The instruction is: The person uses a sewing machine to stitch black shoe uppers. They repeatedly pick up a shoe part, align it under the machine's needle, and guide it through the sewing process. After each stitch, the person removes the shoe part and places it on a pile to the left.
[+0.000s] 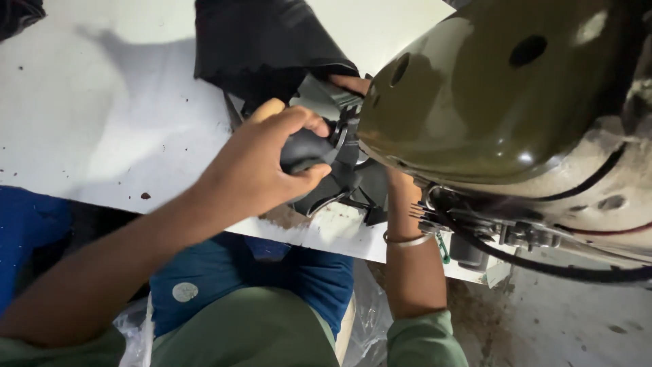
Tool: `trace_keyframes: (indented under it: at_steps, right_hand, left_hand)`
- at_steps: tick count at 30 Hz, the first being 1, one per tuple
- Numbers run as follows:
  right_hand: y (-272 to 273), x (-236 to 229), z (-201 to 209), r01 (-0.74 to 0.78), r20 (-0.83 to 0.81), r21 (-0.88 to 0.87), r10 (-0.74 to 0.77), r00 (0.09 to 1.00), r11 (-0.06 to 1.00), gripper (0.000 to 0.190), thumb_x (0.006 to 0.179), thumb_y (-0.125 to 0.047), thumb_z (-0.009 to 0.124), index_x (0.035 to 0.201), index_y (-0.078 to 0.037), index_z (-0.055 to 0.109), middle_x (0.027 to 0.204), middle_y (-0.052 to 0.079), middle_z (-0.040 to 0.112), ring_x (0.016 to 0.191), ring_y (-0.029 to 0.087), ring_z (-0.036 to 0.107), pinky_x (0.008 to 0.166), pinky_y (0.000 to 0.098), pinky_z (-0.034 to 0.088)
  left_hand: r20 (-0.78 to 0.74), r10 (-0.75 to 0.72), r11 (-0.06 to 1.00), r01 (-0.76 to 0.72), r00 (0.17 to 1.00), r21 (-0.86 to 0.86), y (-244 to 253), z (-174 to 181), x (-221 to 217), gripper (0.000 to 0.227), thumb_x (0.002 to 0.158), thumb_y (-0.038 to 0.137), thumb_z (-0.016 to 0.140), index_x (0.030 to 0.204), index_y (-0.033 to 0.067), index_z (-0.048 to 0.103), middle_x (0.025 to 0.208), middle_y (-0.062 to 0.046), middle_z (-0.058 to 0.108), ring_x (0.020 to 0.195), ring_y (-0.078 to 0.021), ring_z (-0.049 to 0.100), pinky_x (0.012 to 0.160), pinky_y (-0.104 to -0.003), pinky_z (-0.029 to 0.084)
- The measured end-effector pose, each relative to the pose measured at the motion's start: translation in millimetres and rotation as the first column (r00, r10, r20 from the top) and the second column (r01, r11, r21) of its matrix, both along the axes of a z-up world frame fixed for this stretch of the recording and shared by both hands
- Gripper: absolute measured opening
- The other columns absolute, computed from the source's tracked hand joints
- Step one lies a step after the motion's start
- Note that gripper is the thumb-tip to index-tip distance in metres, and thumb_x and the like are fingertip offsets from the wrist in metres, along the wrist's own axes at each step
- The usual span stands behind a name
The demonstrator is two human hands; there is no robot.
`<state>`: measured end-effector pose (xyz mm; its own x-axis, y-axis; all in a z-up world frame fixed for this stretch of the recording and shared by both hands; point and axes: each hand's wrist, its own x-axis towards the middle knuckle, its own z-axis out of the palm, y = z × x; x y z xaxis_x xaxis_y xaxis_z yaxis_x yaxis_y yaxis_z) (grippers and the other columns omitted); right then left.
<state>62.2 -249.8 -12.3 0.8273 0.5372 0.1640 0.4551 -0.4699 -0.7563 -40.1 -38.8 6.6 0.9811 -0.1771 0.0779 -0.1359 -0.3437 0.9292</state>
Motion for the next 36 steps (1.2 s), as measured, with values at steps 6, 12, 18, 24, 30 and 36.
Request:
trace_keyframes:
  at_steps: [6, 12, 18, 24, 30, 36]
  right_hand:
    - [4.9, 7.3, -5.7, -0.088, -0.323, 0.364, 0.214, 0.922, 0.927, 0.033, 0.100, -0.009, 0.063, 0.131, 0.002, 0.065, 0.125, 0.010, 0.070, 0.110, 0.014, 0.069, 0.096, 0.0267, 0.058]
    - [-16.4, 9.5, -47.3, -0.077, -0.242, 0.379, 0.179, 0.954, 0.922, 0.036, 0.095, -0.014, 0.071, 0.127, 0.002, 0.069, 0.115, 0.010, 0.073, 0.092, 0.009, 0.065, 0.079, 0.0212, 0.051]
    - [-22.2, -43.3, -83.4, 0.336, 0.264, -0.060, -0.310, 0.914, 0.940, 0.028, 0.104, -0.010, 0.051, 0.131, -0.009, 0.058, 0.135, 0.011, 0.052, 0.127, 0.021, 0.045, 0.112, 0.0320, 0.033]
    - [8.1, -145.3, -47.5, 0.318, -0.008, 0.628, -0.402, 0.915, 0.711, 0.081, 0.077, -0.040, 0.094, 0.125, -0.008, 0.037, 0.125, 0.001, 0.047, 0.116, 0.017, 0.052, 0.105, 0.0340, 0.043]
    - [3.4, -162.2, -63.5, 0.512, -0.119, 0.341, -0.504, 0.855, 0.788, 0.021, 0.094, -0.013, 0.080, 0.093, -0.001, 0.062, 0.104, 0.005, 0.059, 0.102, 0.017, 0.053, 0.098, 0.0277, 0.042]
    - [-1.2, -145.3, -60.2, 0.527, -0.218, 0.430, -0.482, 0.849, 0.733, 0.022, 0.091, -0.006, 0.078, 0.086, -0.001, 0.057, 0.099, 0.004, 0.055, 0.094, 0.012, 0.049, 0.090, 0.0234, 0.039]
  left_hand:
    - [0.028, 0.157, 0.987, -0.158, 0.987, 0.034, -21.1, -8.8, -1.4, 0.051, 0.082, 0.023, 0.087, 0.122, 0.0065, 0.060, 0.115, -0.014, 0.061, 0.102, -0.0324, 0.065, 0.085, -0.040, 0.055]
    - [0.133, 0.204, 0.978, -0.208, 0.970, 0.015, -21.0, -21.6, 0.9, 0.057, 0.085, 0.023, 0.088, 0.131, 0.0072, 0.058, 0.117, -0.018, 0.056, 0.101, -0.0327, 0.065, 0.086, -0.039, 0.055]
    - [-0.020, 0.042, 0.975, -0.045, 0.999, -0.215, 9.3, -34.6, 17.3, 0.070, 0.092, 0.029, 0.080, 0.153, 0.0148, 0.048, 0.127, -0.013, 0.063, 0.115, -0.0247, 0.067, 0.096, -0.036, 0.056]
    - [0.034, -0.286, 0.842, 0.269, 0.958, -0.467, 17.5, -42.1, 23.4, 0.061, 0.098, 0.017, 0.069, 0.154, 0.0038, 0.049, 0.158, -0.011, 0.056, 0.149, -0.0198, 0.049, 0.126, -0.036, 0.035]
    - [0.101, -0.175, 0.877, 0.202, 0.979, -0.437, 6.7, -47.8, 19.4, 0.058, 0.100, 0.015, 0.069, 0.154, 0.0043, 0.050, 0.158, -0.011, 0.056, 0.149, -0.0199, 0.051, 0.127, -0.036, 0.038]
    - [0.177, -0.052, 0.905, 0.121, 0.983, -0.408, -3.0, -49.4, 24.0, 0.058, 0.105, 0.012, 0.068, 0.158, 0.0052, 0.045, 0.161, -0.010, 0.052, 0.153, -0.0211, 0.047, 0.131, -0.039, 0.034]
